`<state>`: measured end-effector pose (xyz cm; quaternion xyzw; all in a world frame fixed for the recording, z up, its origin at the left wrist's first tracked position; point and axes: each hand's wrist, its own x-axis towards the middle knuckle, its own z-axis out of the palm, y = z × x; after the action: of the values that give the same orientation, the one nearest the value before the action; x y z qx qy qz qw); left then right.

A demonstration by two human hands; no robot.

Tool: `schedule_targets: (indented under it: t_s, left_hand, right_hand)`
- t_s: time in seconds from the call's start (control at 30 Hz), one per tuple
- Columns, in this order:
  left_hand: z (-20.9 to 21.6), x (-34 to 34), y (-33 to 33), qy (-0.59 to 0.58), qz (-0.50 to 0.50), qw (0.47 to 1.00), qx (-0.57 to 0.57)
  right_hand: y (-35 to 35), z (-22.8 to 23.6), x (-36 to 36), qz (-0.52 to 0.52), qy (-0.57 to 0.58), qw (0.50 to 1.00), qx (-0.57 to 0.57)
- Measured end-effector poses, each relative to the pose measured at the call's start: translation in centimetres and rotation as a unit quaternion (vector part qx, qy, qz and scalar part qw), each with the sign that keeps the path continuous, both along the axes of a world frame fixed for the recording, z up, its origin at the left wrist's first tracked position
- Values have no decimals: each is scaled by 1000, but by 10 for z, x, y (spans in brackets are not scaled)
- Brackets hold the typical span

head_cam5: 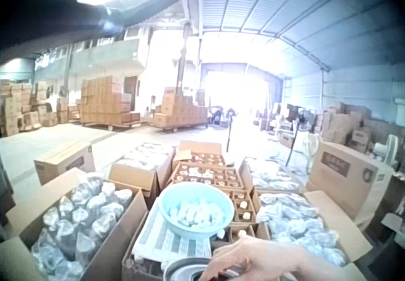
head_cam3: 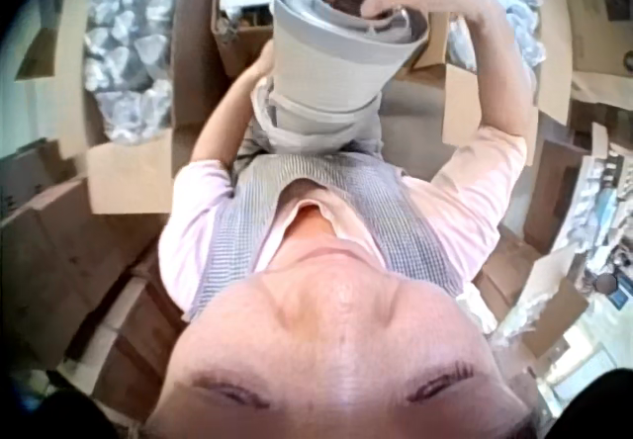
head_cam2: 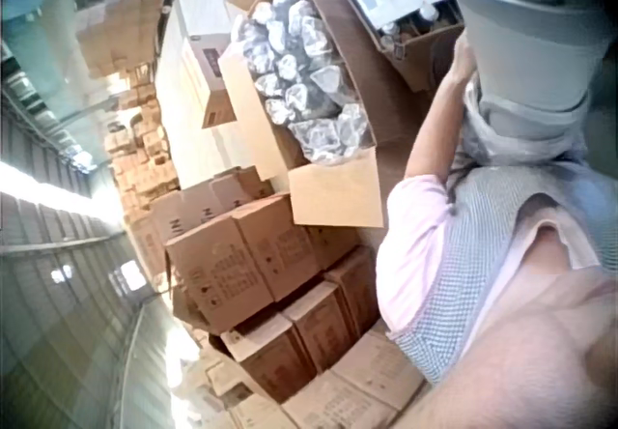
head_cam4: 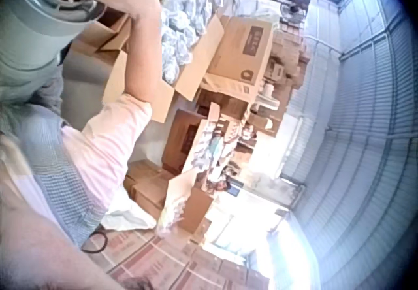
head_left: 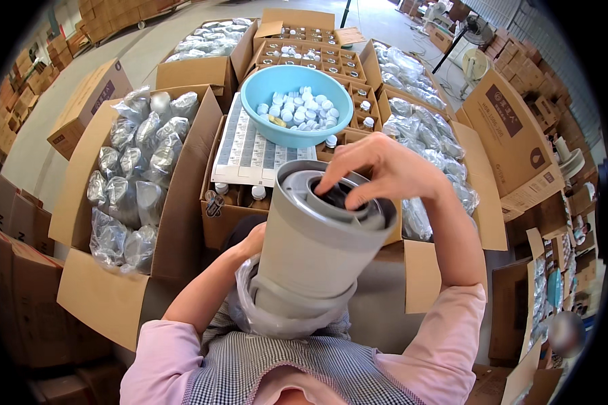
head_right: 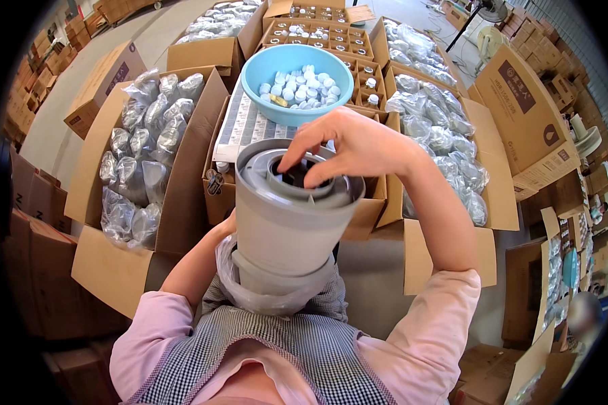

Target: The person assembles cylindrical containers by inserting inner components and lids, then wraps each unit in plastic and places it into a cardboard box. The person also applies labels to the wrapped containers and handles small white caps from a blue bowl.

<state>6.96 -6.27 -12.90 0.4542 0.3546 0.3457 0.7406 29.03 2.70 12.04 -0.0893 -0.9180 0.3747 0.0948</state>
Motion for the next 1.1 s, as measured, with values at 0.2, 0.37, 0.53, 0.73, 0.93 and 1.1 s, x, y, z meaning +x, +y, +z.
schedule_targets:
  t_s: [0.2, 0.37, 0.53, 0.73, 0.93, 1.1]
  left_hand:
    - [10, 17, -38, -10, 106, 990, 93]
    - [70, 12, -67, 71, 153, 967, 192]
    - [96, -55, -50, 260, -44, 925, 275]
    - [131, -65, 0, -51, 264, 957, 111]
    - [196, -15, -6, -222, 205, 894, 330]
    - [110, -52, -33, 4, 252, 926, 281]
  right_hand:
    - [-41, 29, 9, -10, -37, 998, 44]
    - [-37, 28, 15, 62, -10, 998, 15]
    - [-34, 30, 26, 99, -32, 992, -76]
    - [-60, 29, 7, 18, 17, 1000, -17]
    - [-138, 1, -12, -184, 19, 929, 320]
    - [-145, -34, -1, -240, 67, 877, 412]
